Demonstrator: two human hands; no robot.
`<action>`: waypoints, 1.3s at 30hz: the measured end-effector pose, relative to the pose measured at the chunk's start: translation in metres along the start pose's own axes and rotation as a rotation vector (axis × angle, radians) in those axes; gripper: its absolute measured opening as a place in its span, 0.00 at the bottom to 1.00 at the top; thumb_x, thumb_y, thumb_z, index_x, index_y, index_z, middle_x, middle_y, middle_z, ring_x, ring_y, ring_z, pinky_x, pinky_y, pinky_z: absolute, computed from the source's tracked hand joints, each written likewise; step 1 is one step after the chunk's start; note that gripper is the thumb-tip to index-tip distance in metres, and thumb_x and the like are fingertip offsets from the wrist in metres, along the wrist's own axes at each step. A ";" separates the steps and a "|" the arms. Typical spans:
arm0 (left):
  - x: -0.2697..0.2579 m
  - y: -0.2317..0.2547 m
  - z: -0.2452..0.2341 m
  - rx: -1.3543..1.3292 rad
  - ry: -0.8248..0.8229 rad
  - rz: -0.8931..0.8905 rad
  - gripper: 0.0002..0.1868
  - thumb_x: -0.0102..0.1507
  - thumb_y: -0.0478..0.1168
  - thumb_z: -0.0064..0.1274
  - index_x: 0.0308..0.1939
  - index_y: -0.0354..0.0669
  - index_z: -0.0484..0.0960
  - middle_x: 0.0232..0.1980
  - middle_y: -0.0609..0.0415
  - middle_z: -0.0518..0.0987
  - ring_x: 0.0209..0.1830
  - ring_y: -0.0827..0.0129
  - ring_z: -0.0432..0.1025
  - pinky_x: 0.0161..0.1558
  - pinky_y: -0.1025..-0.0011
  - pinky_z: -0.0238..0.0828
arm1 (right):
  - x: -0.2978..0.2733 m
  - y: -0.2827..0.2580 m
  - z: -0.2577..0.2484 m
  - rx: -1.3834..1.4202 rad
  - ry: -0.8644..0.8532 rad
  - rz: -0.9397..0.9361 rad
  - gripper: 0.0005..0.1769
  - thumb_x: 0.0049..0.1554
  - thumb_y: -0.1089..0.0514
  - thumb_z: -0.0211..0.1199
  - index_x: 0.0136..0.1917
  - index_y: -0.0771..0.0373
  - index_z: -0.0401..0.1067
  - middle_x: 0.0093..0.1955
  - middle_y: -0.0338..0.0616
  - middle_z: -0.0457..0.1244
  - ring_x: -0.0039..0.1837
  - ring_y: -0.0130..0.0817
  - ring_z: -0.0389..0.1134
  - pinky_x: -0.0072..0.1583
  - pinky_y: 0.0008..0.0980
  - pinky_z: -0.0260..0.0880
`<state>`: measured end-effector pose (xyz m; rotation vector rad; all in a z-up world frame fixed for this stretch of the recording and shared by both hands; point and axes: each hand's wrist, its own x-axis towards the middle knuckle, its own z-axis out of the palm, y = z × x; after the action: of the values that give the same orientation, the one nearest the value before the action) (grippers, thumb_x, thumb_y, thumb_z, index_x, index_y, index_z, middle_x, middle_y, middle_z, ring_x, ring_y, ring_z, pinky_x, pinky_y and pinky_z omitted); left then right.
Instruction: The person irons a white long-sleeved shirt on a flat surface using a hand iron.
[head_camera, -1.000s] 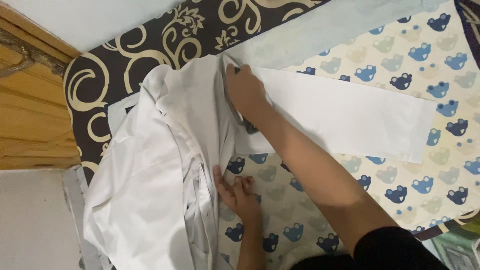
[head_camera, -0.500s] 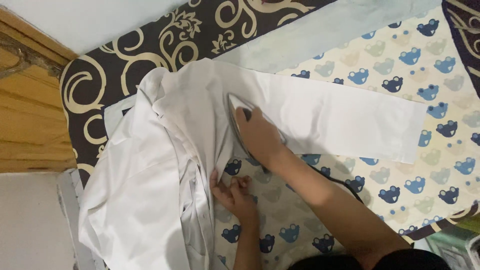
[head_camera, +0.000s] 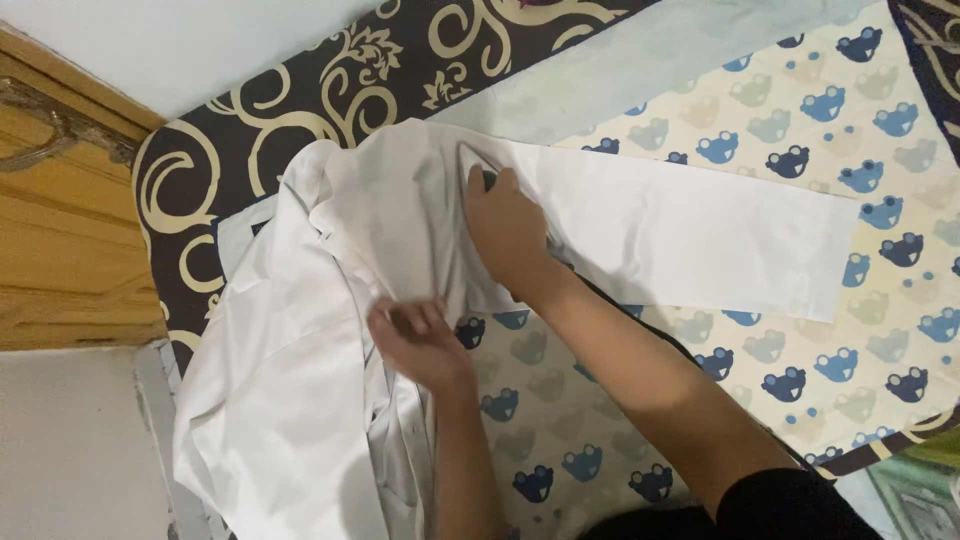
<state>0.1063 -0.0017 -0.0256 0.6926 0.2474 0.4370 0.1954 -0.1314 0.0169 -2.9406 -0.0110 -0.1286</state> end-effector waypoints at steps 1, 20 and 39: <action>0.020 -0.006 0.003 0.001 -0.001 0.000 0.15 0.75 0.49 0.43 0.42 0.42 0.71 0.26 0.60 0.61 0.26 0.73 0.57 0.35 0.69 0.63 | 0.001 -0.001 -0.002 0.001 0.000 0.001 0.36 0.55 0.66 0.64 0.75 0.70 0.59 0.55 0.63 0.61 0.47 0.50 0.73 0.42 0.37 0.76; 0.160 -0.091 0.038 1.888 -1.055 0.551 0.33 0.73 0.51 0.34 0.79 0.39 0.52 0.82 0.47 0.56 0.83 0.51 0.47 0.76 0.42 0.32 | -0.023 0.032 0.020 -0.091 0.029 0.197 0.34 0.55 0.63 0.61 0.74 0.65 0.62 0.50 0.62 0.62 0.41 0.50 0.74 0.38 0.39 0.76; 0.146 -0.080 0.045 1.779 -0.938 0.501 0.34 0.73 0.47 0.29 0.82 0.41 0.47 0.84 0.52 0.54 0.84 0.58 0.48 0.79 0.48 0.29 | -0.032 0.075 -0.009 0.002 0.066 0.202 0.30 0.58 0.66 0.56 0.73 0.67 0.62 0.50 0.63 0.62 0.41 0.55 0.73 0.41 0.45 0.75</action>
<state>0.2752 -0.0141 -0.0565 2.6318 -0.5719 0.2157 0.1635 -0.2062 0.0081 -2.9121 0.2944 -0.1953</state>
